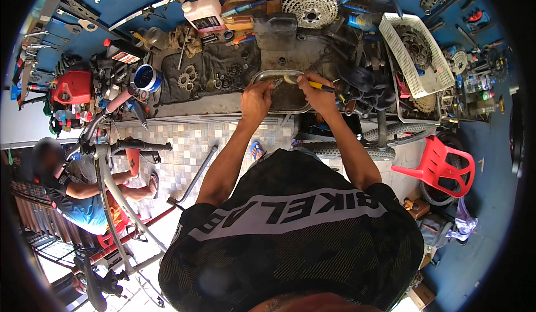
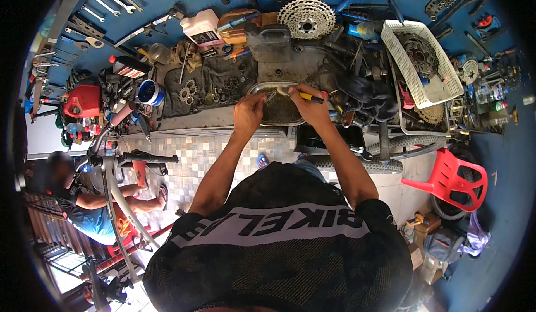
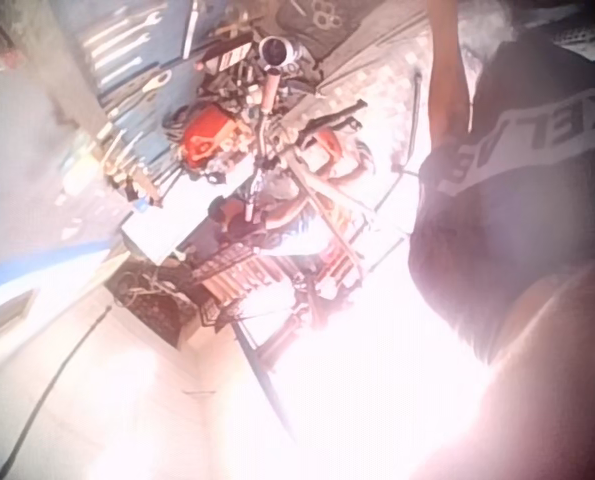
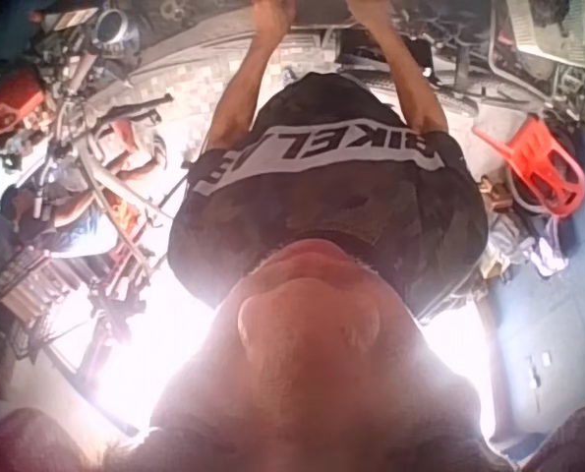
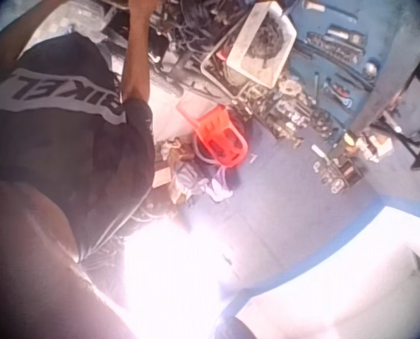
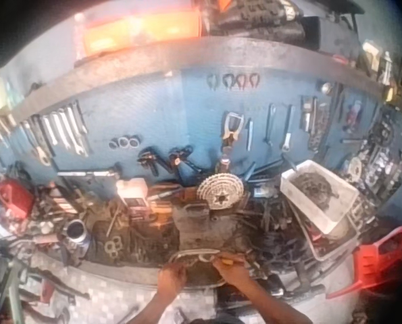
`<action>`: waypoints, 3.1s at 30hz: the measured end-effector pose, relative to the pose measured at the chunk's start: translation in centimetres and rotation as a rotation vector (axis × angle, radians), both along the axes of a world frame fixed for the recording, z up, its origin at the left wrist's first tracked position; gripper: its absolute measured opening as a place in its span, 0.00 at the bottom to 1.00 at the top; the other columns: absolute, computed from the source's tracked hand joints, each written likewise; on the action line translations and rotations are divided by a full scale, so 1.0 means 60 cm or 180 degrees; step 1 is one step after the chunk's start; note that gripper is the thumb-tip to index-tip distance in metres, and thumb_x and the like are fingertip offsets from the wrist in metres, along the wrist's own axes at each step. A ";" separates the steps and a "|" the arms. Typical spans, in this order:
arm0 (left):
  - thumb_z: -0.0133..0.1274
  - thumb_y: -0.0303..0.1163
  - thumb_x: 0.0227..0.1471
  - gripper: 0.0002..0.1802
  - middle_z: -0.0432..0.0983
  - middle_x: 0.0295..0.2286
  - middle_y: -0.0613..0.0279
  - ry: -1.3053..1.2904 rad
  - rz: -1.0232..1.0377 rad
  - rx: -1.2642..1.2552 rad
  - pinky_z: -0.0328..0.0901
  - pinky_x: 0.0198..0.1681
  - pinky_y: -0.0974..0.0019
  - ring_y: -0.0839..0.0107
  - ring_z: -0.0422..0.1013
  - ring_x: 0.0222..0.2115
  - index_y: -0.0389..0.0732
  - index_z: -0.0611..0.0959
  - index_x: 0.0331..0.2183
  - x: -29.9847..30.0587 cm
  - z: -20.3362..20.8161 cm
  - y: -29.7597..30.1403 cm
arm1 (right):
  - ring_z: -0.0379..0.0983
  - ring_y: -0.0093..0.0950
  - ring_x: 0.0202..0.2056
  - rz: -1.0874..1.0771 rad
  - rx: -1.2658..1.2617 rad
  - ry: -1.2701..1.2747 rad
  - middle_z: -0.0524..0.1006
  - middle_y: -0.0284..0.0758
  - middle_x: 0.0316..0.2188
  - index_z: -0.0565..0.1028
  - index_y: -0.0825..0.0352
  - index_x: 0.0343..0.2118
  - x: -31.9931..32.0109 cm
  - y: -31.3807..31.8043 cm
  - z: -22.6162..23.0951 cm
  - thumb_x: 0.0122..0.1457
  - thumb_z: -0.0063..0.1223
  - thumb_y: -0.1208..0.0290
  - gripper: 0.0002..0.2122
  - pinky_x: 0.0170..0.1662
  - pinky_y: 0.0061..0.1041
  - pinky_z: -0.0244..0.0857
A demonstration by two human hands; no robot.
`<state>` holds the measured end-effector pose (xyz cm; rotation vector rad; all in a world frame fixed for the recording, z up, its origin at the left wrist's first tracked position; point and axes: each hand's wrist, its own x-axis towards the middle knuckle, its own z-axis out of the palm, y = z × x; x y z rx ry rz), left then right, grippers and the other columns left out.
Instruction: The person scrubs a bicycle cassette with a brush over a metal tray, rotating the cassette to clean between the sprockets. The person then places the cassette on the workbench and continues scrubbing it with the brush.
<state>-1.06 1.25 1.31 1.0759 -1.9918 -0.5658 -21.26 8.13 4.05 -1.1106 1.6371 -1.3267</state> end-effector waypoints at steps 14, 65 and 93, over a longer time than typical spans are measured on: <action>0.63 0.37 0.63 0.14 0.86 0.29 0.60 0.1014 -0.0001 0.1965 0.78 0.32 0.67 0.76 0.82 0.33 0.33 0.88 0.35 -0.011 -0.021 -0.031 | 0.74 0.13 0.21 0.0376 0.0769 -0.0223 0.81 0.29 0.23 0.82 0.61 0.49 -0.043 0.019 -0.043 0.69 0.57 0.55 0.16 0.24 0.19 0.67; 0.61 0.31 0.59 0.11 0.84 0.36 0.49 -0.0074 -0.0691 0.0387 0.75 0.41 0.55 0.50 0.81 0.37 0.36 0.88 0.41 -0.045 0.217 0.000 | 0.75 0.22 0.27 -0.0642 -0.0048 0.0461 0.81 0.33 0.24 0.81 0.70 0.33 -0.053 0.039 -0.055 0.66 0.62 0.59 0.16 0.33 0.25 0.68; 0.66 0.26 0.50 0.27 0.82 0.43 0.50 -0.0879 -0.0472 0.0789 0.70 0.54 0.50 0.46 0.75 0.50 0.43 0.83 0.54 0.135 0.045 -0.176 | 0.80 0.24 0.30 -0.0805 0.0188 0.0795 0.84 0.39 0.28 0.84 0.68 0.39 -0.048 0.085 -0.036 0.64 0.64 0.59 0.15 0.39 0.28 0.73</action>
